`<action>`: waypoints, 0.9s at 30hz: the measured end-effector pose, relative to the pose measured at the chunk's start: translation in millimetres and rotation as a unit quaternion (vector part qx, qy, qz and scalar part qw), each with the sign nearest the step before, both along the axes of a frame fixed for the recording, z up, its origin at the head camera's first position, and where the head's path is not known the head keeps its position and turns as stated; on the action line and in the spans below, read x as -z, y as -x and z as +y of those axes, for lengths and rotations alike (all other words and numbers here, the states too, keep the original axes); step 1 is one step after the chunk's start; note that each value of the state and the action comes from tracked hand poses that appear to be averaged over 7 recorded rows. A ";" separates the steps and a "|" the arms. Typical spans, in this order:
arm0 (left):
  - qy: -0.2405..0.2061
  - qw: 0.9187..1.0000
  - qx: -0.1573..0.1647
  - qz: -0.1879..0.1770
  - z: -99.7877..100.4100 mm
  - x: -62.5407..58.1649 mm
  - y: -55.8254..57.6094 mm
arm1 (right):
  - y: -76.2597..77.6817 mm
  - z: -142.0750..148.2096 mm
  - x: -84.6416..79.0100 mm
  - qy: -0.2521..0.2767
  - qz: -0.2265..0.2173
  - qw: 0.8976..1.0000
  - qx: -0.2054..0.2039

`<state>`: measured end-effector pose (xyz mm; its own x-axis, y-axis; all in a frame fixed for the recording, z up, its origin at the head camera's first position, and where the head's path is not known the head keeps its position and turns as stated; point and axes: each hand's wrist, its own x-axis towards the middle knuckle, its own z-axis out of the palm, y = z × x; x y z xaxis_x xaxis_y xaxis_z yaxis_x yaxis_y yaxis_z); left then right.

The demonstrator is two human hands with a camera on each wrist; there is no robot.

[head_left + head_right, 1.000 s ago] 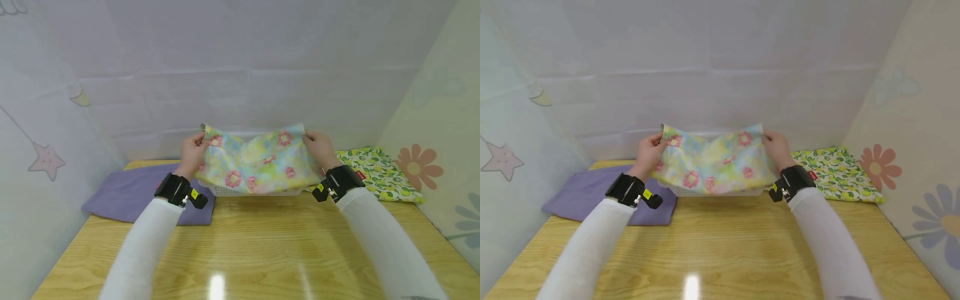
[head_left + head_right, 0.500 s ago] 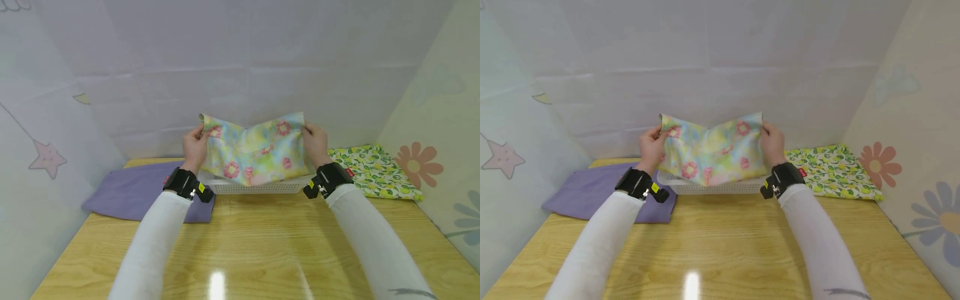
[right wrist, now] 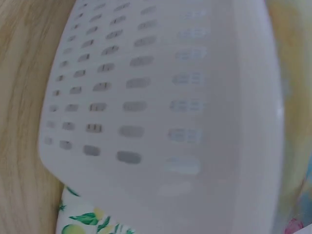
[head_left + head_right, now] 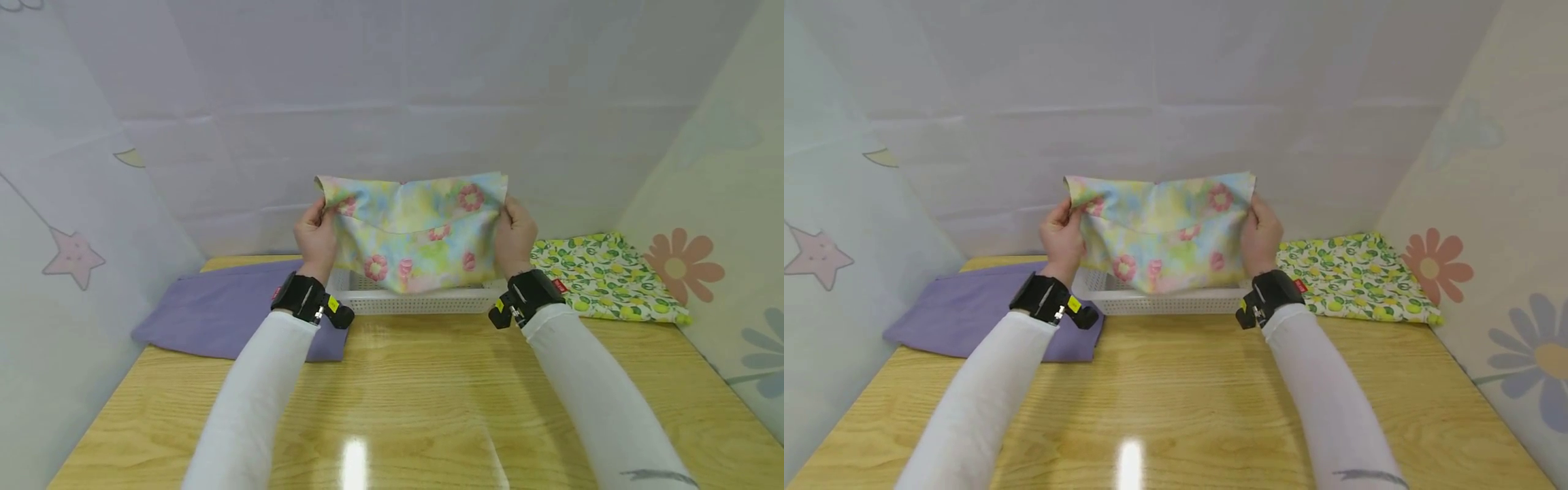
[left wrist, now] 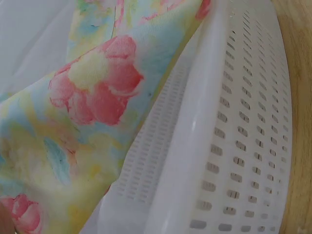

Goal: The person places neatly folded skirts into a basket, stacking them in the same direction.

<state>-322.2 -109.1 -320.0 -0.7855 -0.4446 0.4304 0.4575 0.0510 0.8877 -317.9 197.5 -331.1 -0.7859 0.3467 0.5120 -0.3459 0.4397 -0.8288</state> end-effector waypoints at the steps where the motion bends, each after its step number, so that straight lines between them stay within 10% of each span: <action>1: -0.001 1.000 -0.005 0.004 -0.2 1.1 0.6 | -0.5 1.2 1.2 -0.004 -0.009 1.000 -0.003; 12: 0.018 0.992 0.007 -0.125 -5.5 17.2 2.8 | 1.0 18.1 23.6 -0.059 -0.161 0.984 -0.055; 20: 0.114 0.977 0.004 -0.180 6.2 14.7 1.7 | 95.3 82.9 105.7 -0.131 -0.178 0.968 -0.119; 27: 0.208 0.951 0.040 -0.227 11.2 18.6 1.4 | 20.1 35.6 17.3 -0.188 -0.356 0.889 -0.218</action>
<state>-323.6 -97.9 -338.5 -0.9565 -0.2414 0.1639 0.0489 0.4211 0.9057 -338.0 233.1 -348.3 -0.9752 -0.1600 -0.1530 0.0019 0.6850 -0.7285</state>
